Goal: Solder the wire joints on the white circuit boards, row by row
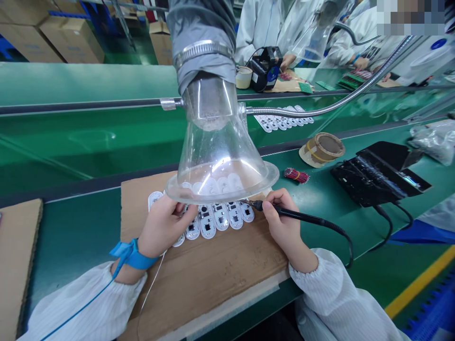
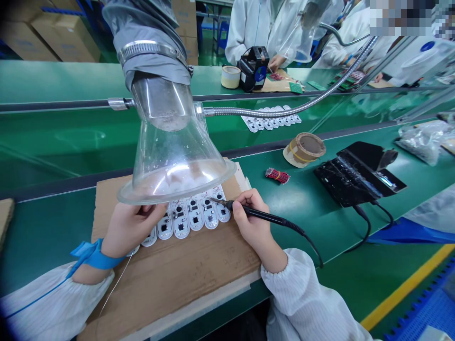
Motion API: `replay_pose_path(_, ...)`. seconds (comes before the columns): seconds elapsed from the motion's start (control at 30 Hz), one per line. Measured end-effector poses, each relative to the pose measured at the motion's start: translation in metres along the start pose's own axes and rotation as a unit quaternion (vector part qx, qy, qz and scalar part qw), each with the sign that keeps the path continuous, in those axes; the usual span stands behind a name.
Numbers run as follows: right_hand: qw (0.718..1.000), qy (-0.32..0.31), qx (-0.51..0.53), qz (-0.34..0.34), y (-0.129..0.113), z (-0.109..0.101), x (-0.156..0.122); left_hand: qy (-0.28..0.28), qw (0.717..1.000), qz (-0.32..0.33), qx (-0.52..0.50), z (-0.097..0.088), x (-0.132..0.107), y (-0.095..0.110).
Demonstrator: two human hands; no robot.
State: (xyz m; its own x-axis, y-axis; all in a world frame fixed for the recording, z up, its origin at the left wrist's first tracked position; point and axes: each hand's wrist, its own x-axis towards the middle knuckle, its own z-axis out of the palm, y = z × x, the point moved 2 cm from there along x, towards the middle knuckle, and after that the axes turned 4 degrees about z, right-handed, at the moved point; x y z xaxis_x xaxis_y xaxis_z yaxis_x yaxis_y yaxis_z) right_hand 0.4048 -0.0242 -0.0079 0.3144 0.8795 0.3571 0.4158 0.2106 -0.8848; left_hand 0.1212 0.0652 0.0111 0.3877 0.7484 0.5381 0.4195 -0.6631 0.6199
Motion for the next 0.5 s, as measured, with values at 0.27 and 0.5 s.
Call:
replay_pose_path(0.27,1.0,0.019,0.001,0.002,0.0034,-0.0025,-0.0024,0.019,0.999,-0.026,0.003,-0.004,-0.0009,0.0014)
replay_pose_path(0.5,1.0,-0.013,-0.013,0.005,0.0017,-0.0013,-0.0041,0.02,0.999,-0.032,-0.002,-0.0036,0.0012,0.003)
